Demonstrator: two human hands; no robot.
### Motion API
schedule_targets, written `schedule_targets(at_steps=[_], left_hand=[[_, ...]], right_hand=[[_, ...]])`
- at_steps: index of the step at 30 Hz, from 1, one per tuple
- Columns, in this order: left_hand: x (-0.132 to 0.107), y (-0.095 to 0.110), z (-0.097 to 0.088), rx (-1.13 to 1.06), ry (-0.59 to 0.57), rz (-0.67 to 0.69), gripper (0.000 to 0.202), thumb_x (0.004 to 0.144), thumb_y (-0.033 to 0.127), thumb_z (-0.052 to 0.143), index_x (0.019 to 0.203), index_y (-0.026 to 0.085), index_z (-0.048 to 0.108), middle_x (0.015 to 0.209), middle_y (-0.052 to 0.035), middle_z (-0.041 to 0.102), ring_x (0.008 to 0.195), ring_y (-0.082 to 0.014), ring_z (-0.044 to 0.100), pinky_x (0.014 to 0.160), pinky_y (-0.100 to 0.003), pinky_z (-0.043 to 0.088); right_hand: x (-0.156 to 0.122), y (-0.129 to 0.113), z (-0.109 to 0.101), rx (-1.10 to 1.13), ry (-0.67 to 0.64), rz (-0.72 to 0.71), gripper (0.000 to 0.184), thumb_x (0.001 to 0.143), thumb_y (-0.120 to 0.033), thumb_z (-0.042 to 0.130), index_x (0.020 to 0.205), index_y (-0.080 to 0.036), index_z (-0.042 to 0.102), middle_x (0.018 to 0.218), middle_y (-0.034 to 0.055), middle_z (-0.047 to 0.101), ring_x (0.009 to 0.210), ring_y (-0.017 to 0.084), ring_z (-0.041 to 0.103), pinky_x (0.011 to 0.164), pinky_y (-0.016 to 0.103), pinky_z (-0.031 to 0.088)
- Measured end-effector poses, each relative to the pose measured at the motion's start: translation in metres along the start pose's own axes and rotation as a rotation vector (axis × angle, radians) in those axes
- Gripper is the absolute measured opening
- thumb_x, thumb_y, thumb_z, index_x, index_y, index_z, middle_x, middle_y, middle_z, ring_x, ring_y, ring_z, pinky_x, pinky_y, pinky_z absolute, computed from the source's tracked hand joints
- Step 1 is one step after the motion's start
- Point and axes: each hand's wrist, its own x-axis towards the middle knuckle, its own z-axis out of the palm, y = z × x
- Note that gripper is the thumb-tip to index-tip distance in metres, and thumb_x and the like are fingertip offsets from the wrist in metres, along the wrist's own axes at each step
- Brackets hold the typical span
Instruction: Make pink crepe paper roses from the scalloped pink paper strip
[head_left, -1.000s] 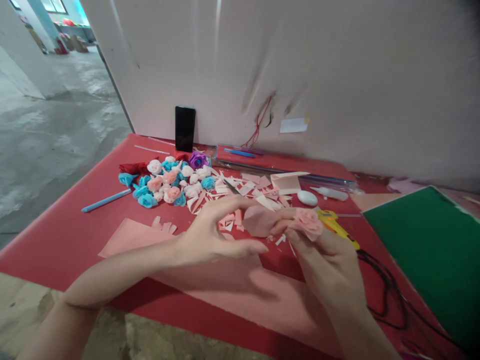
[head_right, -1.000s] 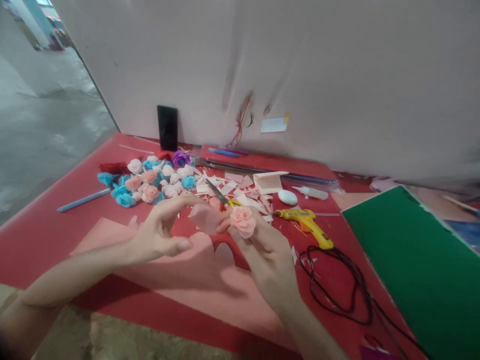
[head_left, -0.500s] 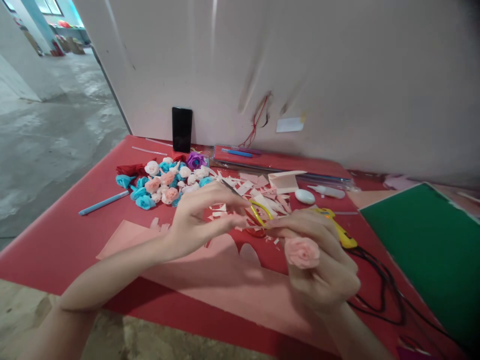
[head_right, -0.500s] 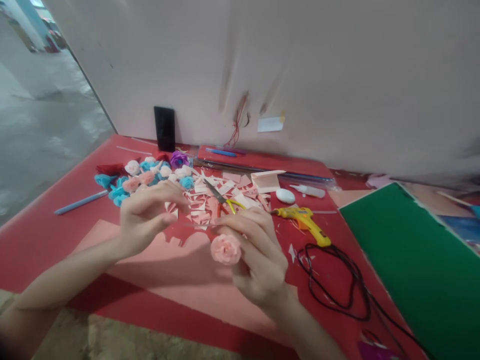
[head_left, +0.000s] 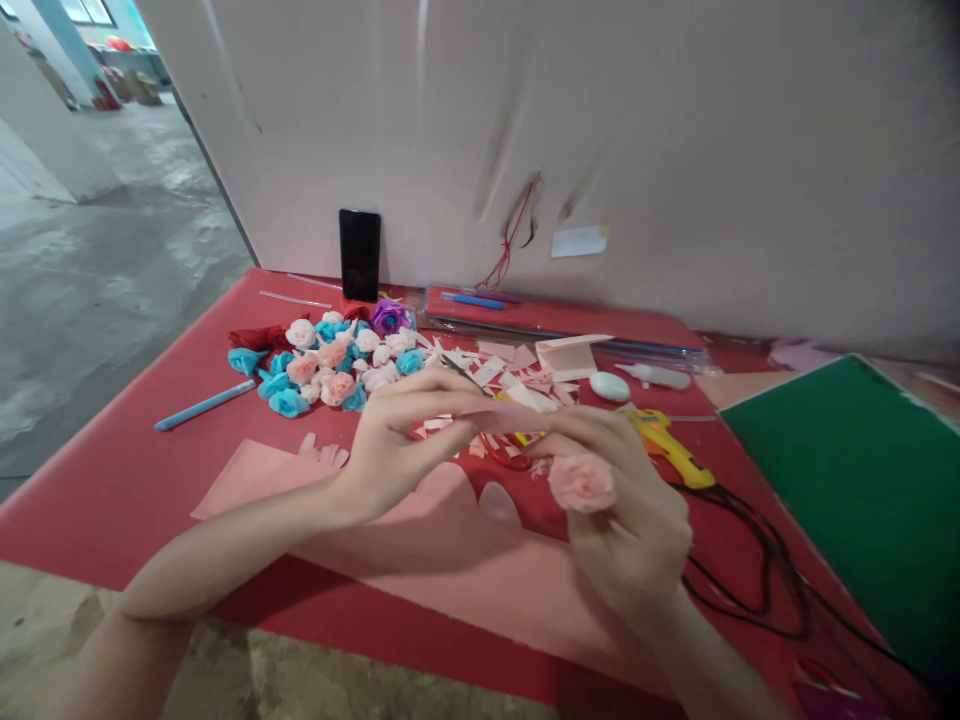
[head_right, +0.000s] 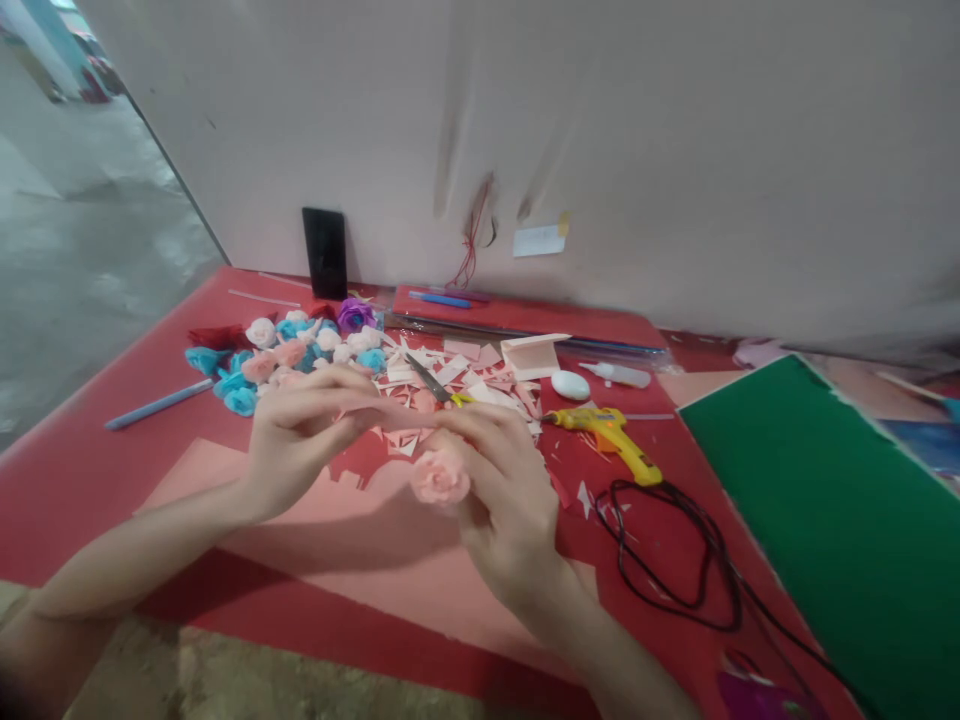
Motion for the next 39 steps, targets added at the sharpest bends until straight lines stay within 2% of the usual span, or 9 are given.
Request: schedule_targets(at_steps=[2, 4, 8, 12, 18, 21, 27, 34, 39], left_hand=[[0.001, -0.001, -0.001, 0.018, 0.035, 0.008, 0.018, 0.077, 0.006, 0.059, 0.080, 0.019, 0.070, 0.073, -0.0005, 0.065, 0.070, -0.0100, 0.059, 0.066, -0.023, 0.049], [0.000, -0.001, 0.000, 0.049, 0.017, 0.020, 0.017, 0.078, 0.008, 0.059, 0.081, 0.019, 0.071, 0.075, -0.0014, 0.065, 0.073, -0.0116, 0.057, 0.070, -0.027, 0.047], [-0.003, 0.004, 0.002, 0.046, -0.127, 0.048, 0.014, 0.081, 0.014, 0.058, 0.082, 0.017, 0.071, 0.082, -0.0054, 0.065, 0.081, -0.0151, 0.056, 0.079, -0.033, 0.044], [-0.004, 0.009, 0.002, -0.024, -0.232, 0.028, 0.014, 0.080, 0.013, 0.056, 0.080, 0.018, 0.069, 0.080, -0.0046, 0.062, 0.080, -0.0155, 0.057, 0.082, -0.036, 0.045], [0.000, 0.011, -0.001, -0.010, -0.306, 0.009, 0.012, 0.078, 0.012, 0.056, 0.077, 0.018, 0.067, 0.080, -0.0052, 0.063, 0.081, -0.0161, 0.057, 0.081, -0.035, 0.047], [0.002, 0.012, -0.002, 0.012, -0.326, 0.041, 0.011, 0.076, 0.011, 0.057, 0.078, 0.017, 0.066, 0.080, -0.0052, 0.064, 0.081, -0.0156, 0.058, 0.079, -0.034, 0.048], [0.003, 0.014, -0.004, 0.047, -0.346, 0.047, 0.001, 0.073, 0.013, 0.067, 0.072, 0.012, 0.067, 0.078, -0.0075, 0.066, 0.080, -0.0155, 0.056, 0.077, -0.030, 0.048], [0.000, 0.011, -0.001, 0.027, -0.271, 0.038, 0.018, 0.080, 0.030, 0.063, 0.069, 0.016, 0.068, 0.072, -0.0053, 0.066, 0.073, -0.0148, 0.055, 0.070, -0.031, 0.047], [0.001, 0.009, -0.001, 0.032, -0.272, 0.053, 0.023, 0.081, 0.032, 0.062, 0.065, 0.016, 0.068, 0.071, -0.0054, 0.067, 0.070, -0.0137, 0.054, 0.069, -0.031, 0.045]], right_hand=[[0.002, 0.004, 0.000, -0.045, -0.044, -0.113, 0.025, 0.082, -0.007, 0.043, 0.096, -0.022, 0.058, 0.094, 0.0077, 0.065, 0.092, 0.025, 0.055, 0.080, 0.043, 0.042], [0.004, 0.005, 0.000, -0.091, -0.069, -0.177, 0.025, 0.082, -0.006, 0.042, 0.096, -0.020, 0.057, 0.088, 0.0083, 0.065, 0.087, 0.024, 0.055, 0.078, 0.042, 0.042], [0.008, 0.005, 0.002, -0.147, -0.086, -0.239, 0.027, 0.085, -0.007, 0.040, 0.099, -0.023, 0.057, 0.083, 0.0067, 0.065, 0.082, 0.022, 0.055, 0.077, 0.043, 0.044], [0.010, 0.005, 0.000, -0.115, -0.111, -0.259, 0.027, 0.085, -0.011, 0.041, 0.102, -0.026, 0.056, 0.079, 0.0039, 0.066, 0.079, 0.022, 0.058, 0.077, 0.044, 0.046], [0.014, 0.008, -0.005, -0.049, -0.176, -0.235, 0.024, 0.086, -0.014, 0.043, 0.096, -0.029, 0.058, 0.079, 0.0014, 0.065, 0.081, 0.020, 0.060, 0.080, 0.044, 0.048], [0.015, 0.007, -0.007, -0.030, -0.206, -0.230, 0.022, 0.087, -0.013, 0.042, 0.091, -0.026, 0.060, 0.078, 0.0021, 0.064, 0.084, 0.019, 0.059, 0.082, 0.043, 0.048], [0.012, 0.004, -0.009, 0.081, -0.274, -0.117, 0.025, 0.085, -0.009, 0.045, 0.096, -0.026, 0.060, 0.081, 0.0018, 0.064, 0.083, 0.018, 0.058, 0.077, 0.038, 0.049], [0.013, -0.002, -0.009, 0.117, -0.251, -0.054, 0.024, 0.086, -0.011, 0.046, 0.096, -0.027, 0.062, 0.079, 0.0023, 0.065, 0.082, 0.019, 0.060, 0.075, 0.037, 0.050], [0.013, -0.003, -0.008, 0.122, -0.249, -0.016, 0.023, 0.086, -0.012, 0.047, 0.095, -0.027, 0.063, 0.075, 0.0011, 0.065, 0.079, 0.018, 0.061, 0.071, 0.034, 0.051]])
